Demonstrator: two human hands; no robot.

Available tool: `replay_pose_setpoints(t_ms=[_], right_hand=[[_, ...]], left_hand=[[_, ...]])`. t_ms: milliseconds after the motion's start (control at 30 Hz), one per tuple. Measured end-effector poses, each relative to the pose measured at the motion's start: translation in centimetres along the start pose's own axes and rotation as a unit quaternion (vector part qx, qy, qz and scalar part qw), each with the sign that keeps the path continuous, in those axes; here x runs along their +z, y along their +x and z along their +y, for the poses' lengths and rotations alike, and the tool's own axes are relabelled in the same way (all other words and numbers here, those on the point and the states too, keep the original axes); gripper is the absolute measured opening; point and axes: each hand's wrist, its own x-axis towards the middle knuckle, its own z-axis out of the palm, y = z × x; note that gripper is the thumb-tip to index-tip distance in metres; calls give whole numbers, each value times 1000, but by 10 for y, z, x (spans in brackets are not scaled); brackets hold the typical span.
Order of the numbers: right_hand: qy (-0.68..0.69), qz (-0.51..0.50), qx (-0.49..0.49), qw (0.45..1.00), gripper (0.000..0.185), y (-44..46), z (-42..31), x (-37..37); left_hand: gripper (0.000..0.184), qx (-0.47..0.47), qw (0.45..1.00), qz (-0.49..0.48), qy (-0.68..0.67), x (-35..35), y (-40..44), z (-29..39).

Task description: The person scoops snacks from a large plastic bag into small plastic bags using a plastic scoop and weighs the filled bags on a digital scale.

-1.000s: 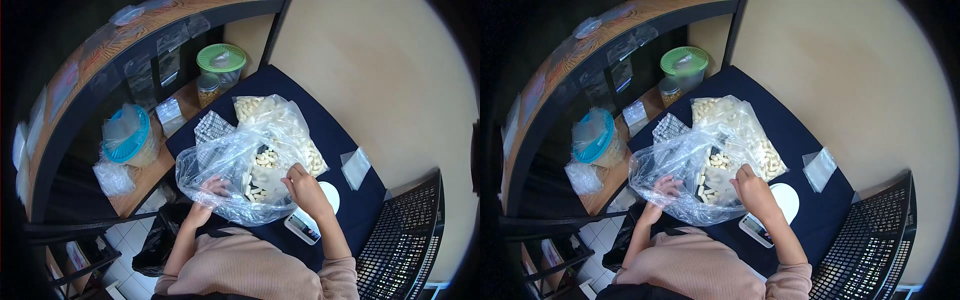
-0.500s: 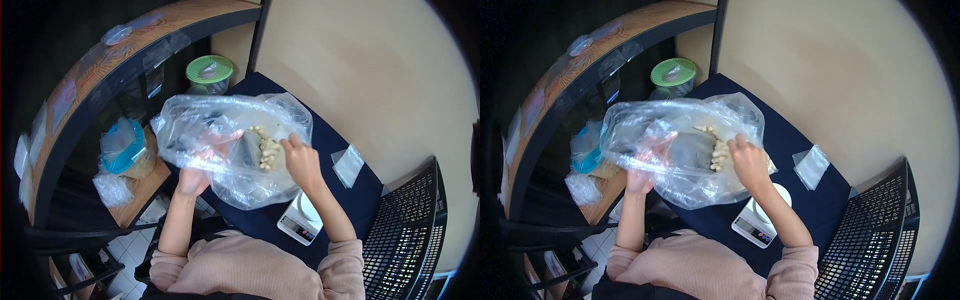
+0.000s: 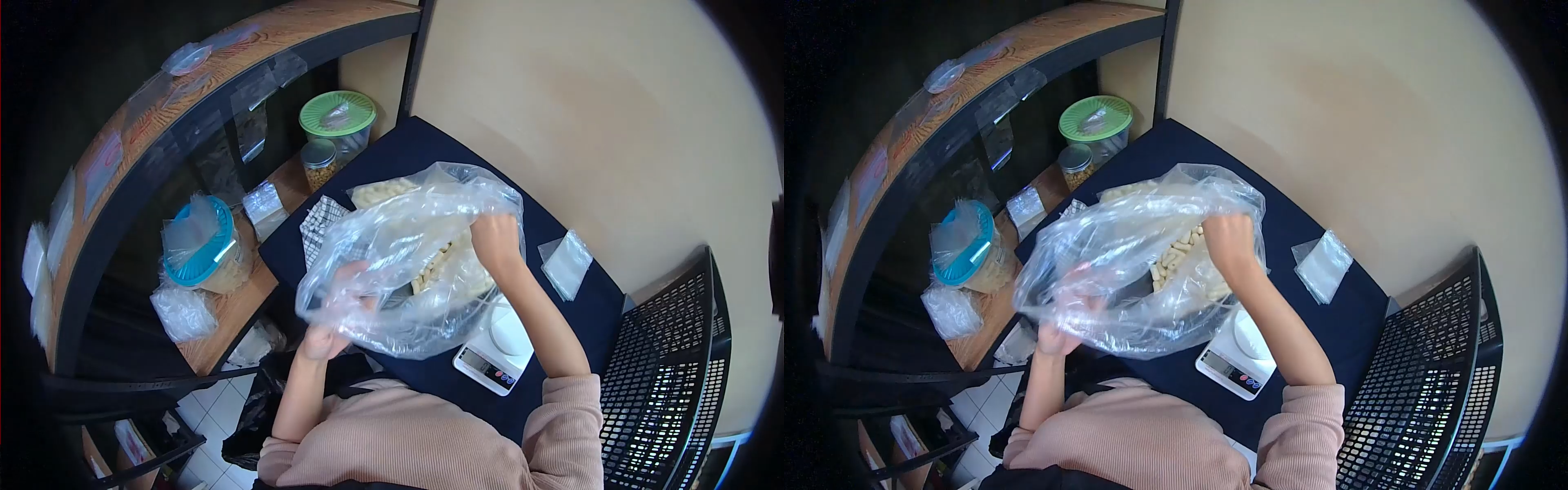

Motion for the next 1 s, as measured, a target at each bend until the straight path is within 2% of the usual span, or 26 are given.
replay_pose_setpoints(t_ms=[67,100,133,200,233,267,300,333,400,433,467,533,567,600,700,800,867,900,1000], right_hand=[[-23,-59,-43,997,7,-3,9,15],[26,-198,3,980,20,2,1,2],[25,-199,3,980,20,2,-1,-1],[57,-151,-21,987,20,1,-7,-8],[57,-153,-20,986,20,1,-12,-15],[89,-218,-12,972,20,0,-18,-24],[121,-282,-2,952,21,0,-24,-35],[120,-283,1,952,21,-1,-29,-46],[245,-265,-29,932,19,-4,-37,-63],[230,-237,-38,943,15,-6,-39,-68],[230,-238,-37,943,15,-7,-40,-68],[76,-174,-7,982,13,-7,-42,-68],[34,-127,-35,991,10,-11,-37,-58],[34,-128,-34,991,10,-16,-33,-48],[-34,-147,-34,988,6,-27,-33,-32],[-33,-162,-39,985,5,-30,-46,-30],[-30,-162,-27,986,5,-31,-52,-31],[-14,-154,-41,987,5,-32,-53,-31],[-6,-175,-64,983,8,-36,-47,-66]], left_hand=[[71,-25,999,18,-14,-7,-9,-7],[71,-10,998,49,-30,-7,-11,-9],[71,4,996,81,-46,-9,-11,-11],[66,31,998,59,-9,-15,-10,-16],[64,47,993,106,-21,-13,-11,-19],[61,64,986,152,-32,-14,-13,-22],[60,62,989,124,46,-23,-16,-30],[60,59,990,122,45,-28,-23,-40],[65,51,987,149,-35,-32,-35,-53],[73,33,985,166,-23,-28,-37,-56],[73,31,985,166,-24,-25,-38,-58],[79,-31,990,132,-34,-18,-42,-63],[81,-68,986,147,-45,-10,-45,-65],[82,-68,990,117,-38,-7,-46,-69],[83,-81,989,110,-51,-7,-42,-78],[80,-87,989,92,-80,-21,-19,-90],[68,-52,989,109,-80,-34,-2,-101],[64,-48,985,103,-126,-36,2,-102],[69,-65,990,96,-82,-19,8,-78]])
